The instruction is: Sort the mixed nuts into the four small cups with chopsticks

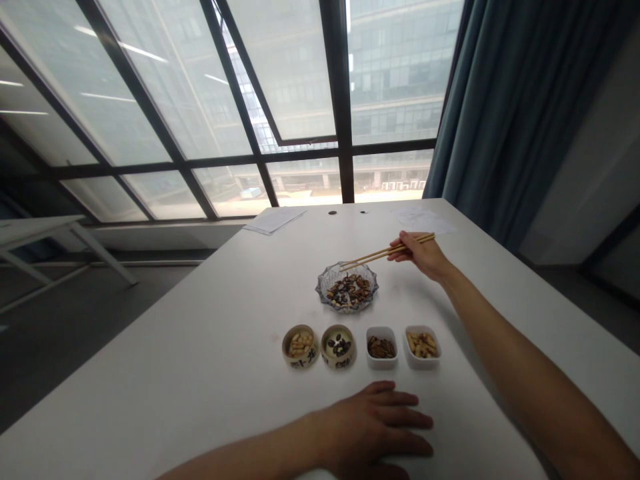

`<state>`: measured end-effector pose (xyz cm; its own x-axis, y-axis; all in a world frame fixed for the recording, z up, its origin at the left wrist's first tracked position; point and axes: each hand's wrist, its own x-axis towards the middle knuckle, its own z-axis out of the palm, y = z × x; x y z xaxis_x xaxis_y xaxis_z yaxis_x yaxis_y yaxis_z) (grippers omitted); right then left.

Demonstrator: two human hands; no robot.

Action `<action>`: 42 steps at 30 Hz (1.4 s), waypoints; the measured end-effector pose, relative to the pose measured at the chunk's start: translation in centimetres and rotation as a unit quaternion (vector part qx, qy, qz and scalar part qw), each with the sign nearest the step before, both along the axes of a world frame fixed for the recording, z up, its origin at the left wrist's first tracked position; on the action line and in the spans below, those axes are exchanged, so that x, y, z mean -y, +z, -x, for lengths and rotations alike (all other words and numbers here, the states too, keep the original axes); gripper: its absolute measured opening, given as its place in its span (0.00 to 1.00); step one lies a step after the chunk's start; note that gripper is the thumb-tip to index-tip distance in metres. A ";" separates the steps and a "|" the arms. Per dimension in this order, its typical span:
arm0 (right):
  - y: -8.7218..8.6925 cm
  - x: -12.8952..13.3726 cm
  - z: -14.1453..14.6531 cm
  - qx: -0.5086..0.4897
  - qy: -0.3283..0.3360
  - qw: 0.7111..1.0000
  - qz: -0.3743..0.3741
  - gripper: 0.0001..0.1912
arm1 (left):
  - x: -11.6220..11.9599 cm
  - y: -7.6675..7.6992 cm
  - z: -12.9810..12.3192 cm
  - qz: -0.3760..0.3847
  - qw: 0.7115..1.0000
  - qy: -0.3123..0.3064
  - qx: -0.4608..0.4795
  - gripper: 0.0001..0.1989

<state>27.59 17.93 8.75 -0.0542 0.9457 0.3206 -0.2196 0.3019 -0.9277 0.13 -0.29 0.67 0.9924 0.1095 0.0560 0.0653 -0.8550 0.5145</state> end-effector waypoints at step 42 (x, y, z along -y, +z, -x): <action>-1.4 1.2 4.9 0.042 0.053 0.997 0.032 0.27 | 0.1 0.4 -0.1 0.034 0.999 0.000 -0.011 0.27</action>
